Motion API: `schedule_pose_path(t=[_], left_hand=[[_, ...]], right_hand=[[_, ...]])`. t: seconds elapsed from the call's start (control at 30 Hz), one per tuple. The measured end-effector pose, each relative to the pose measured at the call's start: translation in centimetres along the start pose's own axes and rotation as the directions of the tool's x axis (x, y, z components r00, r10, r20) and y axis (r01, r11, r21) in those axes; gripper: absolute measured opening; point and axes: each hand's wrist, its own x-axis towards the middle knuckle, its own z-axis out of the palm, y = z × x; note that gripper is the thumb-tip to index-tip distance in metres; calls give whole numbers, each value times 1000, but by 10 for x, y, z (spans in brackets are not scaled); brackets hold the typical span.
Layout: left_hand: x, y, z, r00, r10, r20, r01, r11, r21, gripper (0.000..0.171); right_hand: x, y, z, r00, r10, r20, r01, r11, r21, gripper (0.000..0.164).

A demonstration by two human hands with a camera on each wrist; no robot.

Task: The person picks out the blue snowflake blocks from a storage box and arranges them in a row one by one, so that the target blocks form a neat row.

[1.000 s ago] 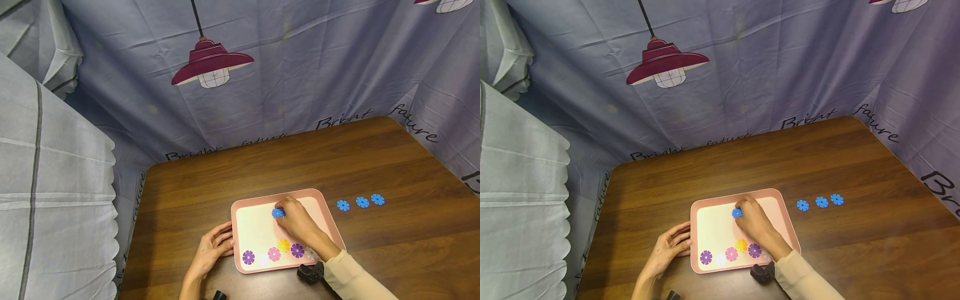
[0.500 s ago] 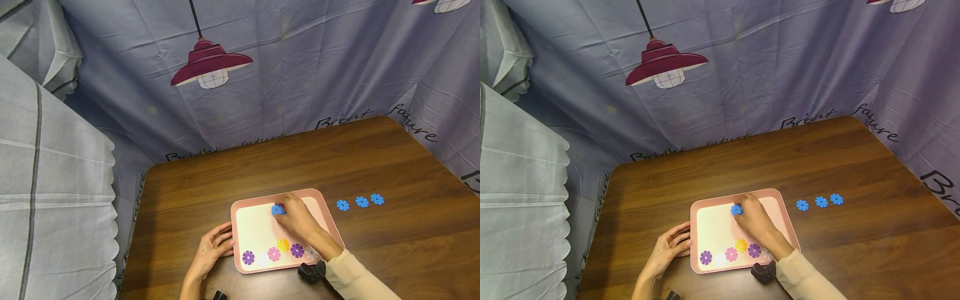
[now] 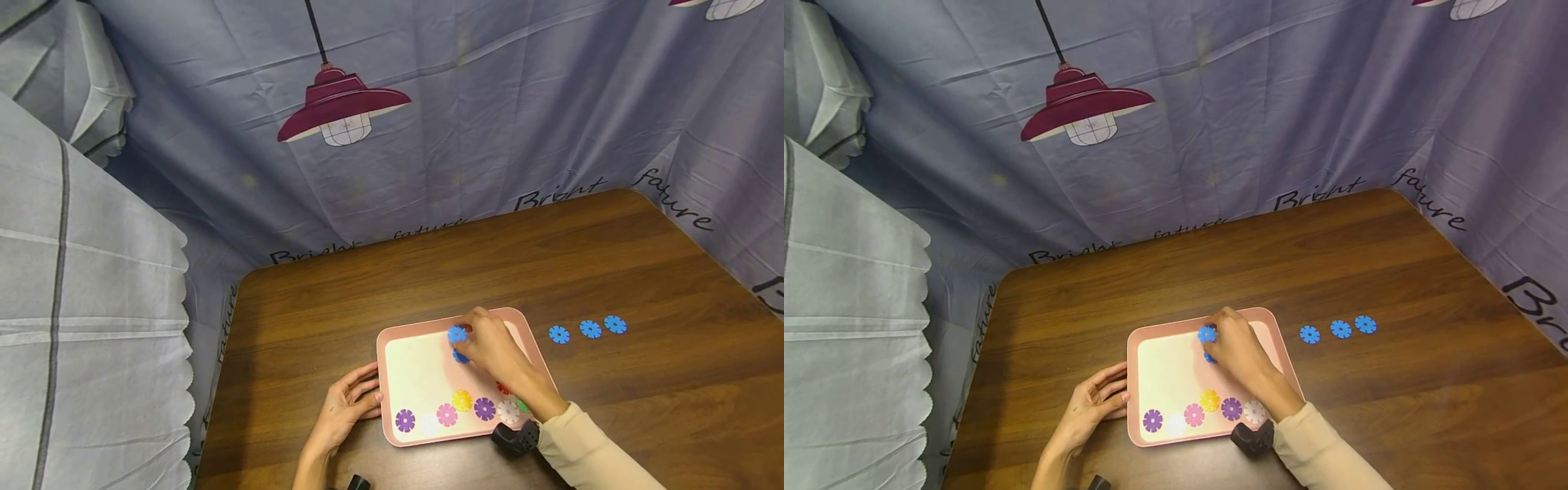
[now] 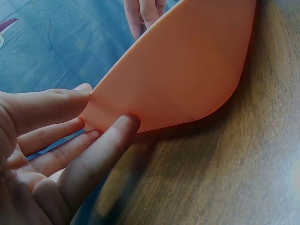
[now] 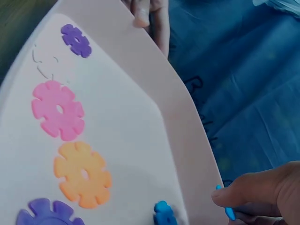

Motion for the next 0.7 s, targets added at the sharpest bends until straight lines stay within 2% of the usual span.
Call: schedule_pose_path(t=[0.2, 0.33, 0.57, 0.7], left_hand=[[0, 0, 0, 1000, -1, 0, 1, 1000, -1, 60], [0, 0, 0, 1000, -1, -2, 1, 1000, -2, 60], [0, 1, 0, 1000, -2, 4, 2, 1000, 5, 60], [0, 0, 0, 1000, 0, 3, 0, 1000, 11, 60]], right_hand=[[0, 4, -8, 998, -41, -49, 40, 999, -9, 27], [0, 9, -16, 995, -62, -76, 58, 997, -54, 28], [-1, 20, -34, 997, -9, -78, 9, 1000, 8, 29], [-2, 26, -42, 994, 11, -105, -10, 1000, 7, 29]])
